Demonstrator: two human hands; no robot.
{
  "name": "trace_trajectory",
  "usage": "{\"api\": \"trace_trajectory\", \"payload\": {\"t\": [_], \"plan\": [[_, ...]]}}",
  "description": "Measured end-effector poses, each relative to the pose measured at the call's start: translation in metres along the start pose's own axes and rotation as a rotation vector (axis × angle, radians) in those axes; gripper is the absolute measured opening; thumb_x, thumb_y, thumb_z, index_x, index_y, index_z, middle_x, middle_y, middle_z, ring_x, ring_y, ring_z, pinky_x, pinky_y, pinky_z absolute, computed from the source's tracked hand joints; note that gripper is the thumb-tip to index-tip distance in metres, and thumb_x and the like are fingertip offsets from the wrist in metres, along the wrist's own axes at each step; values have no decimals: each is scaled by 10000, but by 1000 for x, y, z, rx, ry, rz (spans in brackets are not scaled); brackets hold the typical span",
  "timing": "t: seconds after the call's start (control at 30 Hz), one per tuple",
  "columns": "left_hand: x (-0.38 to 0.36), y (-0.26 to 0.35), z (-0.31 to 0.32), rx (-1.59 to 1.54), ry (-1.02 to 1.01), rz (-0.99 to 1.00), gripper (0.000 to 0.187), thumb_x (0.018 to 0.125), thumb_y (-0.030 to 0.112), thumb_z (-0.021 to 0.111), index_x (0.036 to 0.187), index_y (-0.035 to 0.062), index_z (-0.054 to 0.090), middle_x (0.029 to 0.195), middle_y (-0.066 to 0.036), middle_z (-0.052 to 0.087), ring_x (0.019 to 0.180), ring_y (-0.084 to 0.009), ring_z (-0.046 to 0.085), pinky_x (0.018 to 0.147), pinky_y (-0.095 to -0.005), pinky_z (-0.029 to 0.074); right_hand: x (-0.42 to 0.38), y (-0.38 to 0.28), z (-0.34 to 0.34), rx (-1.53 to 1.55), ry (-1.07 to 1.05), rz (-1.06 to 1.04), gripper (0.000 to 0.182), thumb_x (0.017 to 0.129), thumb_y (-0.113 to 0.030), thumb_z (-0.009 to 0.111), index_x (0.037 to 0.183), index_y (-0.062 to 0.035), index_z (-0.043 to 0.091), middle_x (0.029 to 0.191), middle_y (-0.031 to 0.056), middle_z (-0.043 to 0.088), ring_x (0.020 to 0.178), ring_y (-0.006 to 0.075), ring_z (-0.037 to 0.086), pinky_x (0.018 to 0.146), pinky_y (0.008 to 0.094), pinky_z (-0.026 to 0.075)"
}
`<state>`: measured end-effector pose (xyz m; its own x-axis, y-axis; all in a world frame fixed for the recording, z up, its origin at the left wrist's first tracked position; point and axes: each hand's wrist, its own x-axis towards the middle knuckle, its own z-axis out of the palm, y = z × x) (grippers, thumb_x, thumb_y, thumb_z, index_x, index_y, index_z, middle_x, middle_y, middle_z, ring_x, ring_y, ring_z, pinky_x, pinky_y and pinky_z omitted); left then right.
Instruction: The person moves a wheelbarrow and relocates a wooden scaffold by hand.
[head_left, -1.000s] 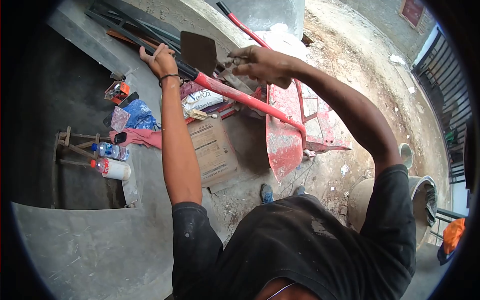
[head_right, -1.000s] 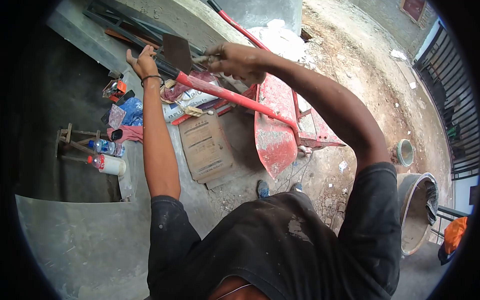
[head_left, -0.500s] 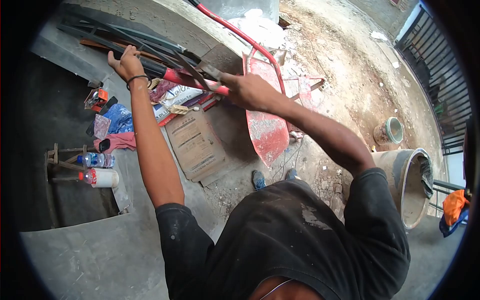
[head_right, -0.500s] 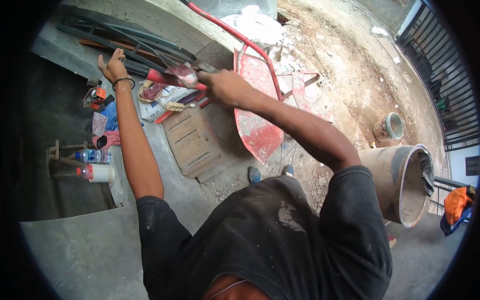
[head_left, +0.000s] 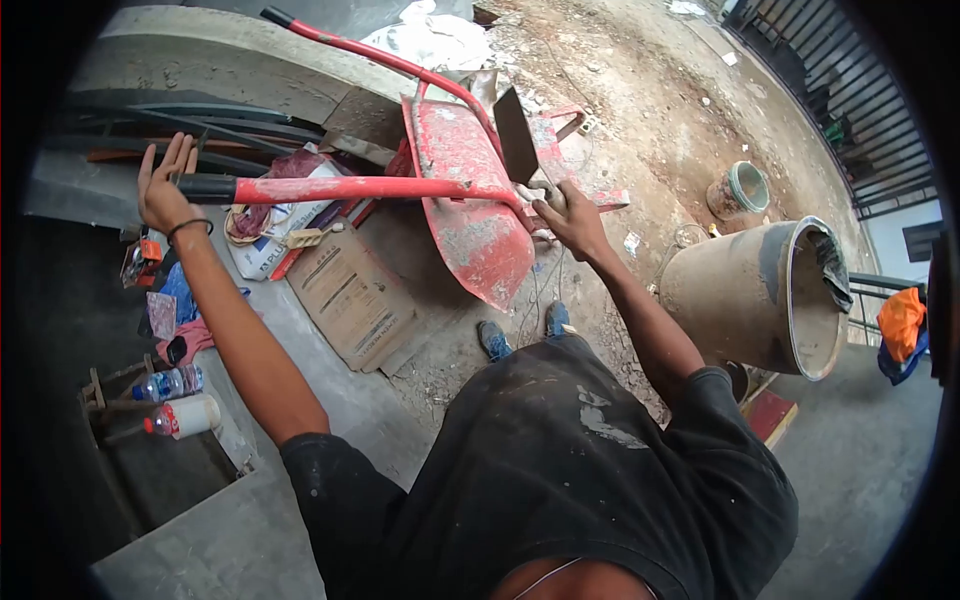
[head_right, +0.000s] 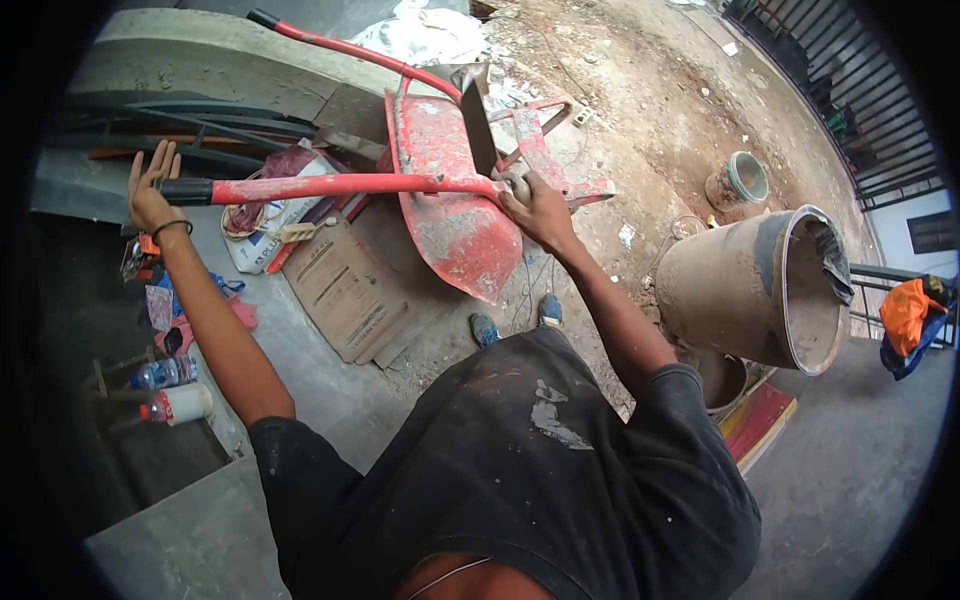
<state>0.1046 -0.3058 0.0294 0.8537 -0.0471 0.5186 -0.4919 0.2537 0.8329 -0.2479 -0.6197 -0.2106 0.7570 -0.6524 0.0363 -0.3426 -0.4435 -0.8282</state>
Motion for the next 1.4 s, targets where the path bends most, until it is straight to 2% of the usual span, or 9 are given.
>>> {"api": "trace_trajectory", "payload": {"t": [0.07,0.1,0.23,0.4,0.87,1.07,1.2,1.33,1.4], "plan": [[-3,7,2,12,-23,-96,595,653,-69,351,1244,-136,338,1091,-404,508,973,-490,576,833,-460,539,-22,47,4,-2,0,171,453,759,-393,664,984,-14,559,856,235,623,804,383,621,679,423,479],[-2,7,4,6,-30,-103,595,653,-69,351,1244,-136,338,1091,-404,508,973,-490,576,833,-460,539,-37,77,11,-62,87,145,399,754,-340,678,917,6,565,767,176,617,679,258,605,619,370,473],[2,5,10,65,-36,-106,570,657,-51,356,1218,-152,367,1080,-391,523,967,-477,584,831,-452,543,-95,169,13,-204,25,476,338,708,-236,632,897,39,583,611,162,598,540,251,608,545,381,490],[3,7,13,91,-52,-96,562,657,-34,351,1202,-171,374,1082,-390,521,967,-473,586,834,-450,545,-124,178,7,-101,-56,601,313,690,-198,635,875,50,588,606,167,604,518,249,603,534,373,492],[-2,10,9,91,-62,-127,527,708,-20,329,1219,-132,395,1113,-361,527,999,-439,584,854,-424,532,-105,144,34,-145,-199,453,395,683,-189,634,1004,35,581,692,156,627,576,225,614,568,351,493],[-3,12,13,101,-57,-124,504,726,-17,328,1210,-133,408,1102,-354,536,975,-428,599,852,-420,533,-92,119,35,79,-169,557,271,722,-139,618,936,20,578,650,93,589,542,160,571,520,309,471],[-3,11,9,134,-67,-121,506,727,-9,334,1210,-132,420,1102,-343,541,984,-423,597,861,-419,526,-66,119,17,522,-72,695,220,743,-99,618,941,-14,573,705,58,568,557,138,539,495,285,449],[-4,10,8,175,3,-132,518,736,16,361,1231,-126,419,1119,-335,536,995,-415,594,874,-414,514,-21,111,-26,1030,308,653,368,773,-55,621,1105,-22,465,802,68,578,623,159,580,512,286,521],[-3,9,8,216,36,-118,515,743,26,379,1234,-124,420,1124,-318,542,1009,-408,588,889,-417,500,11,143,-51,1180,179,728,317,796,-48,611,1057,-53,430,706,56,549,527,157,559,428,276,496]]}}
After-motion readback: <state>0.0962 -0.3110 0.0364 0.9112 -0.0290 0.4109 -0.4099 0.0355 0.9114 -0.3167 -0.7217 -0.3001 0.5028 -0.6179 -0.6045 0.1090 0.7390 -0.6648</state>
